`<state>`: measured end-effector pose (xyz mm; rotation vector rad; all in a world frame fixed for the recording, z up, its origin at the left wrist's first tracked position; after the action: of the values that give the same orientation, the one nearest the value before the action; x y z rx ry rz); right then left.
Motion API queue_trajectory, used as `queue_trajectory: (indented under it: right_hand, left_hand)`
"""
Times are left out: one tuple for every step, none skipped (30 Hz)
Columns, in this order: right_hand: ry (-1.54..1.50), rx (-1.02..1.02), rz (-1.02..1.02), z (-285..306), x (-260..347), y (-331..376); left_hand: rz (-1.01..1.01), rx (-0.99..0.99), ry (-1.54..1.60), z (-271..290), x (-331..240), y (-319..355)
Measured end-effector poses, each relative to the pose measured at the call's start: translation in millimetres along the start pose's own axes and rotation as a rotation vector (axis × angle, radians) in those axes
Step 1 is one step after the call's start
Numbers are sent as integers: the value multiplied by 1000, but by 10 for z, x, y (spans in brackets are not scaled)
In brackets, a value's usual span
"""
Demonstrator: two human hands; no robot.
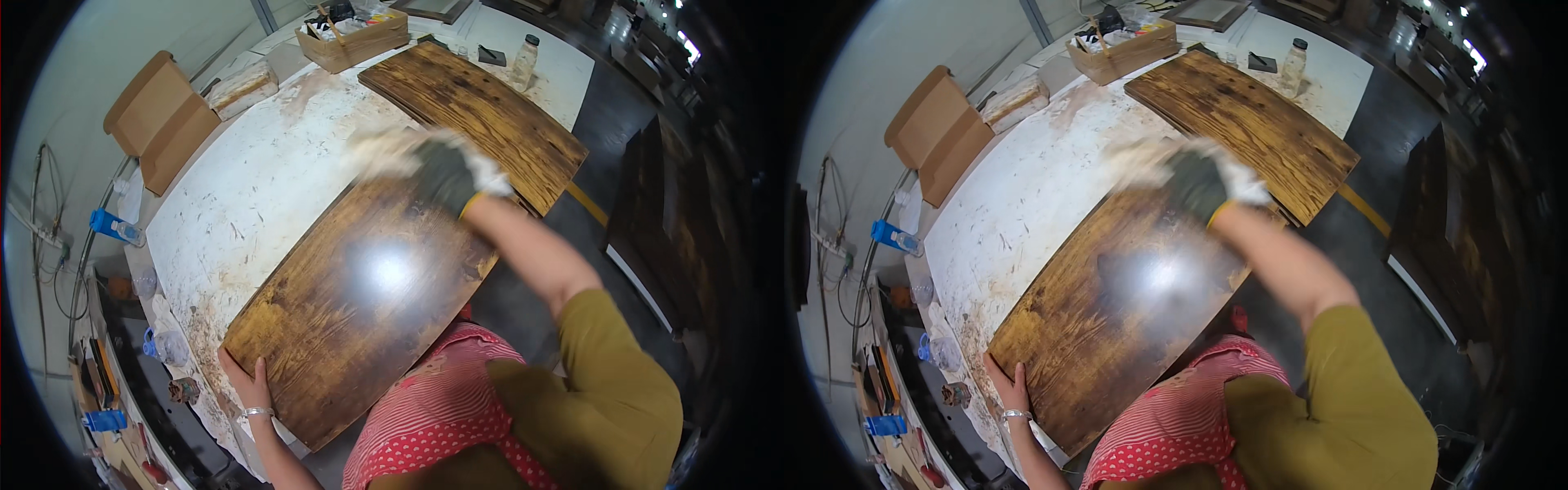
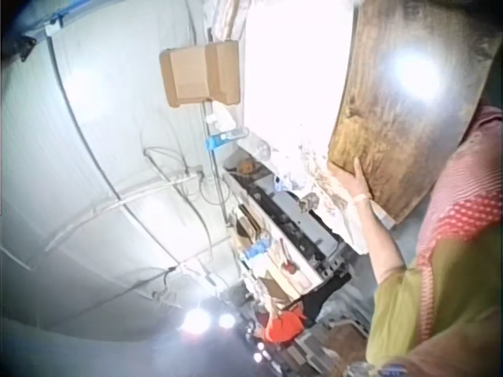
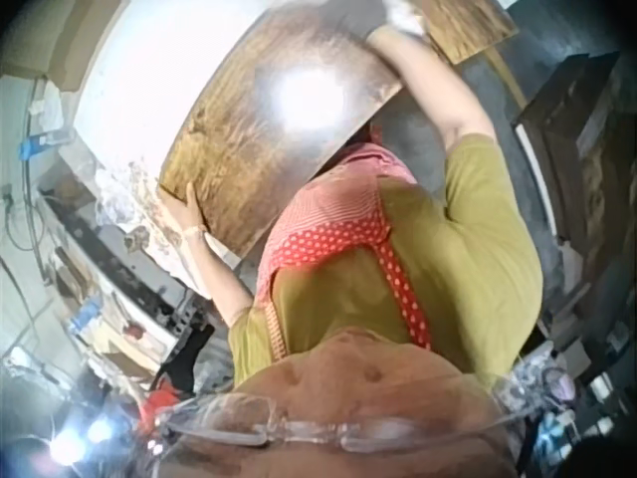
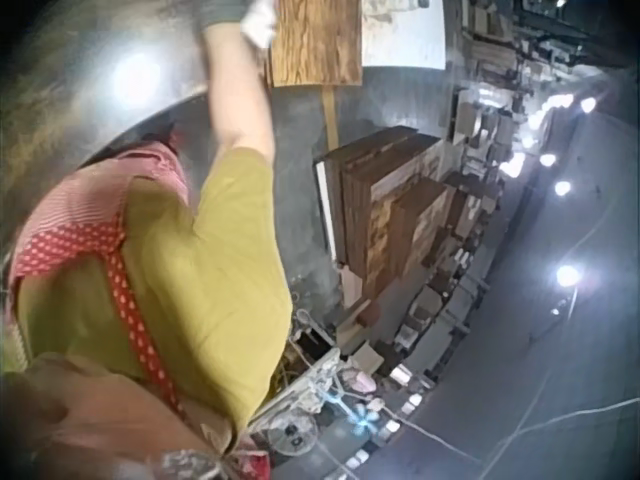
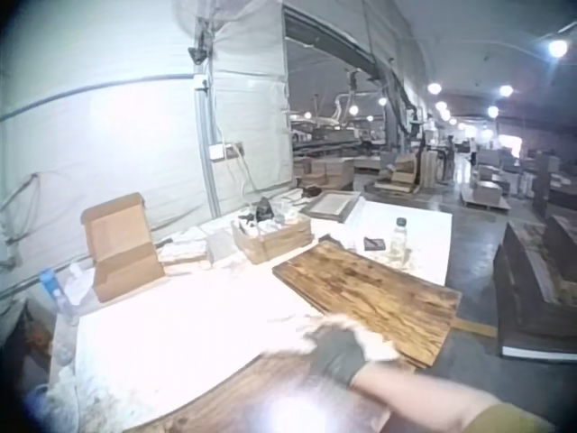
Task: The person wipes wooden furniture panels using a cloth and a small block.
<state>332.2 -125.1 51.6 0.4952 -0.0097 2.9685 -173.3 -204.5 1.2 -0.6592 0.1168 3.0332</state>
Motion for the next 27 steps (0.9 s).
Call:
queue_trajectory:
  right_hand:
    - [381, -254, 82, 52, -733, -85]
    - [180, -268, 33, 288, -1101, -15]
    - [28, -138, -191, 486, -1316, 69]
    - [91, -28, -203, 726, -1247, 197]
    - [156, 76, -224, 928, -1157, 368]
    - [151, 79, -219, 975, -1164, 481]
    - [170, 115, -199, 1008, -1167, 547]
    - [189, 151, -179, 999, -1158, 587]
    - [187, 150, -170, 958, -1167, 604]
    - [52, 152, -250, 883, -1187, 607]
    - [-85, 157, -326, 800, -1181, 597]
    - [-91, 160, -312, 736, -1144, 585]
    - [-66, 192, -248, 669, -1091, 568]
    - [-43, 224, -186, 592, -1044, 529]
    - [-19, 247, -131, 564, -998, 506]
    - [-27, 240, -127, 578, -951, 452]
    - [-84, 186, -89, 628, -891, 367]
    - [-139, 139, -63, 648, -854, 318]
    - [-238, 112, -63, 675, -857, 250]
    - [-340, 200, -20, 707, -1025, 124]
    - [-441, 284, 27, 710, -1249, -12]
    - [-670, 354, 47, 696, -1468, -68]
    - [-669, 340, 56, 718, -1495, -101]
    - [-394, 223, 342, 774, -1474, -124]
    - [-107, 102, 618, 833, -1327, -112]
    - [-138, 36, 414, 907, -1252, -40]
    - [-142, 29, 426, 1133, -1029, -26]
  left_hand:
    - [-28, 4, 8, -22, -62, -79]
    - [-5, -6, 120, -67, -33, -125]
    - [26, -19, 227, -99, 10, -136]
    - [51, -28, 223, -116, 69, -106]
    - [81, -32, 296, -119, 125, -111]
    - [102, -36, 367, -115, 181, -133]
    - [109, -42, 364, -129, 276, -147]
    - [171, -62, 283, -139, 406, -157]
    - [231, -80, 203, -138, 481, -182]
    - [237, -88, 201, -115, 543, -236]
    - [254, 12, 342, -76, 568, -315]
    - [268, 111, 483, -52, 576, -366]
    - [277, 98, 478, -40, 568, -387]
    - [265, 72, 487, -41, 541, -419]
    - [241, 48, 497, -24, 505, -462]
    - [248, 12, 354, 17, 475, -452]
    - [243, 3, 349, 75, 443, -457]
    - [163, -123, 529, 203, 284, -423]
    - [81, -249, 712, 351, 116, -382]
    - [72, -263, 604, 563, -18, -387]
    - [-32, -278, 613, 716, -77, -435]
    - [-57, -257, 654, 832, -178, -476]
    - [-76, -246, 687, 971, -252, -487]
    - [-92, -257, 690, 1063, -308, -509]
    - [-122, -322, 681, 1122, -329, -486]
    - [-153, -386, 671, 1186, -346, -460]
    - [-144, -347, 824, 1309, -321, -398]
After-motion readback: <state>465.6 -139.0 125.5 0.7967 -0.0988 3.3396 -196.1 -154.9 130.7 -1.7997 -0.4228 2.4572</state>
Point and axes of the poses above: each hand's wrist, its own y-axis away from the middle knuckle, its own z-axis out of the back of the hand, x = y × z, the point moved 1 cm from there along -y, towards the middle knuckle, and after that the axes turned 10 degrees about x, right-handed, at the moved point
